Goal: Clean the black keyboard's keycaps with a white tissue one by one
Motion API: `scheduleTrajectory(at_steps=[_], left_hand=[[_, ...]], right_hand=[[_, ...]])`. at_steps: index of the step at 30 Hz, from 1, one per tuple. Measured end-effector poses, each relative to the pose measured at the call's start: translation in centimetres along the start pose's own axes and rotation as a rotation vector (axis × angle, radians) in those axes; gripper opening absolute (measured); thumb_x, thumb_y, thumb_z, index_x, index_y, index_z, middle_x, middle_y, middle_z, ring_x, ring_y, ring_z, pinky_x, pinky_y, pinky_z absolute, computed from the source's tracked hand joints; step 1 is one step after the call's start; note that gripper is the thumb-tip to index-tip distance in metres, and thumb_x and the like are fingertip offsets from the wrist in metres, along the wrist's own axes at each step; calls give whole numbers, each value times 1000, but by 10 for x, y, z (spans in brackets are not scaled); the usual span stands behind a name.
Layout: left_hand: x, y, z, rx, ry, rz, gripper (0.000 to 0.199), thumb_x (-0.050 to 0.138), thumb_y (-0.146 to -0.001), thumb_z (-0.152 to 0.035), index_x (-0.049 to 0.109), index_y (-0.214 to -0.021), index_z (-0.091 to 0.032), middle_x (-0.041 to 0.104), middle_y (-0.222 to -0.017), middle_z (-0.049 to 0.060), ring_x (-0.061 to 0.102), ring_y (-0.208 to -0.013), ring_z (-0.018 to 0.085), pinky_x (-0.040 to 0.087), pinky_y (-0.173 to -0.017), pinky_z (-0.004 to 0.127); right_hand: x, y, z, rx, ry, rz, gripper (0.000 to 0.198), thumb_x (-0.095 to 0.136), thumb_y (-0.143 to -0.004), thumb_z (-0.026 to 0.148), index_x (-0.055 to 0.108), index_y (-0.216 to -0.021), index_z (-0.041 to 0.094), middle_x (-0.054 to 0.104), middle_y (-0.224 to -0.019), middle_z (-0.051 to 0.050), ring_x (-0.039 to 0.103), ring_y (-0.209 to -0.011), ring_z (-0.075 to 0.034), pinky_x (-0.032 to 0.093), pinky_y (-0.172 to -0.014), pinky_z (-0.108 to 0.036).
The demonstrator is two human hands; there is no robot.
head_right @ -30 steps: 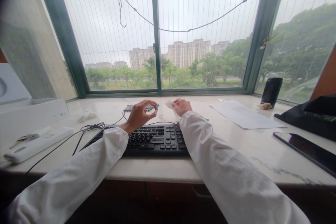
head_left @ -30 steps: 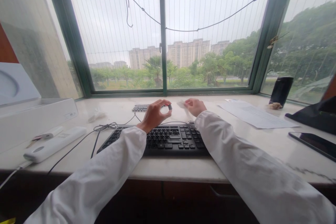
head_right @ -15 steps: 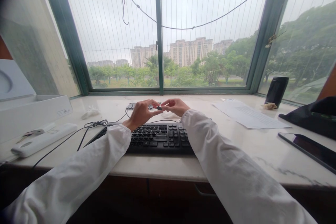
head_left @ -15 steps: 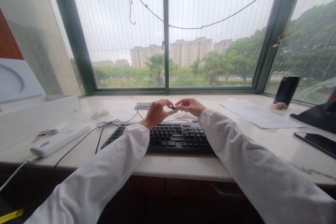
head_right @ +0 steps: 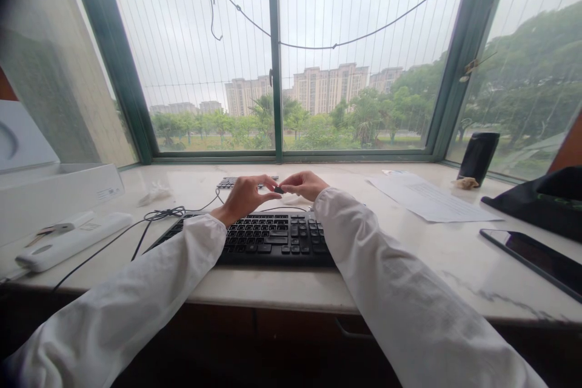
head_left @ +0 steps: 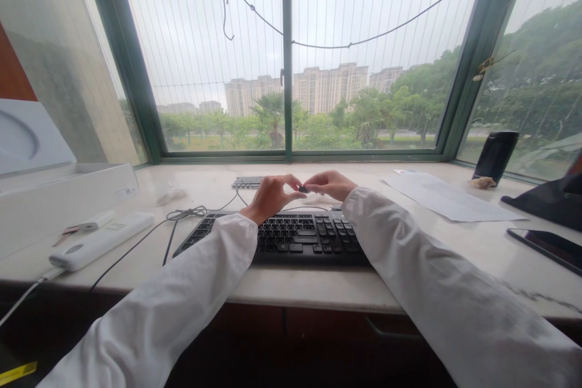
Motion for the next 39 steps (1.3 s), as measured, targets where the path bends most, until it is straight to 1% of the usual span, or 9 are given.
scheduleTrajectory(at_steps=[6,14,19,22,26,28,31,35,39], left_hand=[[-1,-1,0,4,86,57,21,70,-79,-40,74,-90,-23,75,-85,1,69,-76,17,52,-68,28],[-2,-1,1,15,133,77,17,75,-75,-36,74,-85,-23,74,-82,0,68,-75,15,51,-64,26],[-3,-1,-2,-6,157,115,22,74,-75,-40,74,-85,-21,74,-81,3,68,-73,17,52,-64,28],[-4,-4,-1,-53,215,217,27,72,-75,-44,75,-87,-20,75,-81,5,69,-72,18,53,-65,28],[-3,-4,2,-136,256,440,29,71,-73,-50,77,-82,-23,75,-79,3,69,-73,18,52,-66,27],[-1,-2,3,-183,260,528,29,71,-72,-51,78,-82,-25,75,-79,2,69,-76,18,51,-66,26],[1,1,2,-216,277,607,29,72,-70,-51,78,-82,-25,75,-79,1,70,-78,19,51,-67,26],[1,3,-3,-222,297,704,30,73,-69,-52,78,-84,-27,75,-80,1,69,-80,19,50,-68,25],[-2,3,-6,-236,300,771,30,71,-71,-53,78,-84,-27,75,-81,0,68,-83,19,48,-70,24]], right_hand=[[-6,0,-4,69,14,26,48,73,-65,55,77,-95,17,72,-77,-4,51,-66,-13,37,-61,-27],[-5,2,-2,31,5,49,49,73,-65,55,77,-95,16,72,-81,-5,52,-68,-13,37,-61,-27],[-7,4,0,36,22,60,52,73,-64,57,77,-96,16,72,-79,-5,51,-66,-13,37,-61,-28],[-8,5,0,43,38,136,53,72,-64,59,78,-95,17,72,-77,-5,51,-64,-12,38,-61,-27],[-5,8,-2,76,102,288,50,74,-61,60,79,-92,20,72,-75,-3,55,-66,-13,40,-63,-27],[-2,9,-5,82,129,322,49,78,-57,57,79,-90,21,73,-75,-3,58,-69,-15,41,-67,-27],[4,9,-8,82,172,370,47,80,-54,54,80,-87,20,74,-75,-3,61,-72,-17,42,-72,-27],[8,10,-8,75,242,468,47,78,-58,54,79,-91,21,75,-78,-3,63,-76,-18,43,-73,-27],[10,10,-7,68,305,492,44,76,-61,53,79,-92,22,76,-81,-2,63,-79,-18,43,-72,-25]])
Point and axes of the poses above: each hand's wrist, its own y-axis away from the middle knuckle, its own x-axis out of the palm, z = x × y, the point moved 2 cm from there along -y, towards the middle knuckle
